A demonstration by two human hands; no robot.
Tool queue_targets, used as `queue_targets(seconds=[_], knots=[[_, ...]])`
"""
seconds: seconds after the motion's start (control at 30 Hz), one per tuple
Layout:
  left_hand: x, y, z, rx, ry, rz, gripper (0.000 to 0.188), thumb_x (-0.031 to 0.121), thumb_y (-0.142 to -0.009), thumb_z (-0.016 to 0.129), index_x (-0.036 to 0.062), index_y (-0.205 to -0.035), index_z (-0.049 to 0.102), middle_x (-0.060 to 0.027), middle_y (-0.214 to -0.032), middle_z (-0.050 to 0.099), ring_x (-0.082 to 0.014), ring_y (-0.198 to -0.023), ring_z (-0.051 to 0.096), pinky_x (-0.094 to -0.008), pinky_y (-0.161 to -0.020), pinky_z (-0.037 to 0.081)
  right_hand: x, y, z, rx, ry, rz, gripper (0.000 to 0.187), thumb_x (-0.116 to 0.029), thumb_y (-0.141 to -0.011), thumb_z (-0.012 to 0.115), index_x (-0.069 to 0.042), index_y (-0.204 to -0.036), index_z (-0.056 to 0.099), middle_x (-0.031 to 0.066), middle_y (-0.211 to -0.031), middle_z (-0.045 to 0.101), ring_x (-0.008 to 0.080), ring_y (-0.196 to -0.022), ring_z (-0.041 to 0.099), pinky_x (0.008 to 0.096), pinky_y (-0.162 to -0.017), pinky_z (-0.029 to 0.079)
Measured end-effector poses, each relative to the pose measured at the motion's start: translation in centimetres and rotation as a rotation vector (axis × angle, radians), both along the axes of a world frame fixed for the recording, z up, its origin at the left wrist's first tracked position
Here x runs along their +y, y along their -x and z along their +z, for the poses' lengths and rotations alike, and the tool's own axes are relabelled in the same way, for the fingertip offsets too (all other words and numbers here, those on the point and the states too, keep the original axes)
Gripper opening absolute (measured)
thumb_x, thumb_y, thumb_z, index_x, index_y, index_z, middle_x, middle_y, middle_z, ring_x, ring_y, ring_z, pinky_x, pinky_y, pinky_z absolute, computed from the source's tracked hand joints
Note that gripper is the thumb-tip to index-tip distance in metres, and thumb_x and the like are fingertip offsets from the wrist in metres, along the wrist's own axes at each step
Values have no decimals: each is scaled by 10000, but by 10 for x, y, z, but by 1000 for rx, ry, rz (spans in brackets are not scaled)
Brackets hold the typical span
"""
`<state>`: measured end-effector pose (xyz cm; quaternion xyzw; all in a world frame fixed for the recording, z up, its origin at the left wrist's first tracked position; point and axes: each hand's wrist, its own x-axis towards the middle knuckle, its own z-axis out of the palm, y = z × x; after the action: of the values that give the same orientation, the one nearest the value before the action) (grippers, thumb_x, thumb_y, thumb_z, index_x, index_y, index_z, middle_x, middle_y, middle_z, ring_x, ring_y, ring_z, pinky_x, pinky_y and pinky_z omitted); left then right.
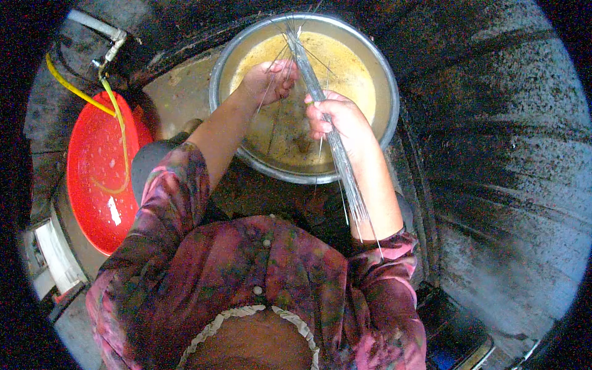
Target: The person sits on the floor and washes a bundle of thin metal skewers in a large silver basin filled with soapy water. They scrub the skewers by hand, rinse them, and place them into a red plastic basin nearby.
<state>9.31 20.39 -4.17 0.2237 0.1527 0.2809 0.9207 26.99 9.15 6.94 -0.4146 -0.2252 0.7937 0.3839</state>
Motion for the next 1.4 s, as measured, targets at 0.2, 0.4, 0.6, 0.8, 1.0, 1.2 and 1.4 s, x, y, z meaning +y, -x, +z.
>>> queue_targets(seconds=[0.2, 0.4, 0.6, 0.8, 1.0, 1.2, 1.4], knots=[[0, 5, 18, 62, -50, -43, 476, 487, -857, 332, 79, -1043, 491, -75, -873, 588, -155, -685, 542, -290, -602, 437, 0, 3, -9, -193, -8, -2, 194, -11, -691, 451, -40, -881, 475, 19, -570, 439, 100, -389, 363, 288, -419, 395], [-7, -7, 27, 303, -143, -6, 258, 324, -843, 492, 88, -943, 519, -64, -817, 585, -166, -683, 563, -319, -621, 466, -2, 11, -19, -250, 14, 34, 230, 2, -674, 458, -51, -898, 465, 25, -569, 437, 111, -384, 367, 297, -415, 404], [1, -5, 9, 297, -150, -95, 199, 223, -816, 545, 104, -974, 519, -24, -787, 568, -140, -652, 538, -280, -544, 425, -2, 10, -21, -236, 38, 51, 192, -2, -692, 457, -51, -877, 469, 28, -572, 439, 110, -388, 370, 302, -415, 404], [8, 3, -3, 227, -75, -109, 89, 170, -836, 511, 81, -835, 503, -36, -699, 542, -152, -582, 517, -302, -519, 417, -2, 5, -18, -59, 107, 27, 141, -30, -738, 440, -37, -872, 482, 18, -568, 444, 100, -389, 371, 286, -410, 374], [4, 11, -12, 320, -123, -113, 50, 152, -831, 506, 108, -830, 482, 5, -630, 463, -109, -522, 438, -231, -462, 365, -3, -2, -16, -43, 131, 57, 141, -26, -739, 437, -29, -872, 485, 9, -550, 437, 84, -375, 352, 268, -404, 351], [8, 17, -12, 387, -128, -126, 64, 148, -826, 486, 120, -785, 446, 32, -602, 382, -71, -475, 328, -198, -400, 278, -5, -4, -13, -149, 158, 70, 142, -22, -736, 437, -36, -873, 475, 11, -542, 438, 76, -368, 350, 261, -382, 329], [12, 20, -25, 473, -79, 0, 42, 128, -822, 476, 103, -799, 451, 33, -598, 376, -64, -465, 297, -201, -389, 241, -7, -6, -12, -107, 162, 76, 143, -10, -731, 443, -30, -870, 470, 13, -528, 431, 76, -353, 338, 262, -359, 329]])
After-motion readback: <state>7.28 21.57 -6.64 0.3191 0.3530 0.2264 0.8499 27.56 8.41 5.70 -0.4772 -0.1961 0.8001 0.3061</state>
